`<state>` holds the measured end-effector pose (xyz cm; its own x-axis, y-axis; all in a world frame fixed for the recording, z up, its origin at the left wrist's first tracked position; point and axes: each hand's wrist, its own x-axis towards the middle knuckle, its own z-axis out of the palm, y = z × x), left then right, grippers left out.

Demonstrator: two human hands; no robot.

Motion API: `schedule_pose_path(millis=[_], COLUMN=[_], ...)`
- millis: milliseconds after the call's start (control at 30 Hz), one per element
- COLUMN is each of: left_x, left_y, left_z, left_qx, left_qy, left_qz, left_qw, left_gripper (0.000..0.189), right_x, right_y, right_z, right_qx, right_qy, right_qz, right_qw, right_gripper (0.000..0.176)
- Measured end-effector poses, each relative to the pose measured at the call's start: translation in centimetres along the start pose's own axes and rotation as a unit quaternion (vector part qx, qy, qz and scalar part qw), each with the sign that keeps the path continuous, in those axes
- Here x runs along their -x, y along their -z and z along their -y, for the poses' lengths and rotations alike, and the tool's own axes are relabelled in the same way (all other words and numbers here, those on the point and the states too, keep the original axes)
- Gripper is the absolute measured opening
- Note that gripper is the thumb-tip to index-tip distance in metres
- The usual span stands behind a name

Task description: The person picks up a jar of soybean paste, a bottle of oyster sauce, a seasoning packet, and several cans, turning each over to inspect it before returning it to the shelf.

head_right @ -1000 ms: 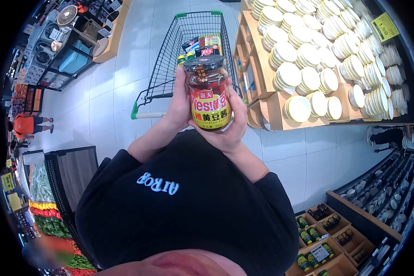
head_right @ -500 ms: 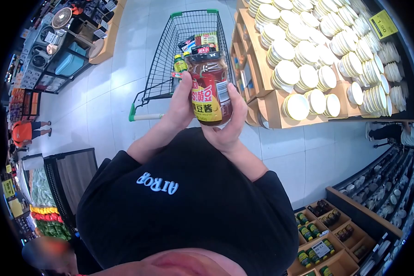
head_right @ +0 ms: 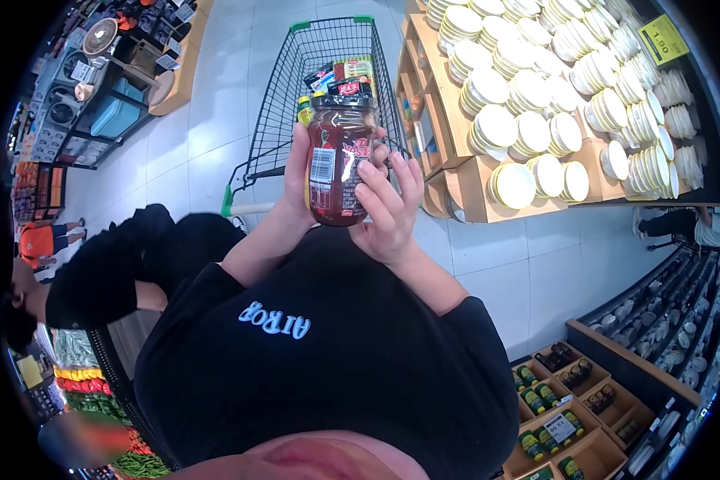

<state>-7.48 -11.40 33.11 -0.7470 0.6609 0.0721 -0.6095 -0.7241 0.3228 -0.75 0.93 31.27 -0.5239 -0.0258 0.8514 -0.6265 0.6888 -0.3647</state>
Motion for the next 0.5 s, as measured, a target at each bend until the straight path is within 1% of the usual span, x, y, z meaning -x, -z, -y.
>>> schedule_pose_path(millis=[33, 67, 133, 167, 267, 367, 500], left_x=[-0.1, -0.2, -0.4, -0.5, 0.0, 0.1, 0.5], left_y=[0.2, 0.2, 0.5, 0.8, 2.4, 2.2, 1.8], left_z=[-0.1, 0.0, 0.1, 0.1, -0.1, -0.4, -0.1], left_qx=[-0.001, -0.034, -0.007, 0.007, 0.029, 0.027, 0.027], left_qy=[0.004, -0.025, -0.018, -0.015, 0.048, 0.04, 0.038], left_qz=[0.017, 0.014, 0.024, 0.029, 0.006, 0.014, -0.011], left_qw=[1.0, 0.999, 1.0, 0.999, 0.998, 0.999, 0.999], left_gripper=[0.076, 0.079, 0.079, 0.079, 0.083, 0.08, 0.074], right_x=[-0.2, -0.4, -0.7, -0.8, -0.4, 0.1, -0.4], right_y=[0.0, -0.1, -0.2, -0.1, -0.2, -0.7, -0.5], right_z=[0.0, 0.1, 0.3, 0.2, -0.3, -0.1, 0.4], right_qx=[-0.008, -0.016, -0.053, -0.048, -0.029, -0.076, -0.1], right_qy=[-0.012, -0.023, -0.054, -0.049, -0.031, -0.066, -0.086], right_qz=[-0.002, -0.004, -0.011, -0.004, 0.02, 0.049, 0.069], right_qw=[1.0, 1.0, 0.997, 0.998, 0.999, 0.994, 0.989], right_gripper=[0.053, 0.053, 0.054, 0.054, 0.056, 0.058, 0.057])
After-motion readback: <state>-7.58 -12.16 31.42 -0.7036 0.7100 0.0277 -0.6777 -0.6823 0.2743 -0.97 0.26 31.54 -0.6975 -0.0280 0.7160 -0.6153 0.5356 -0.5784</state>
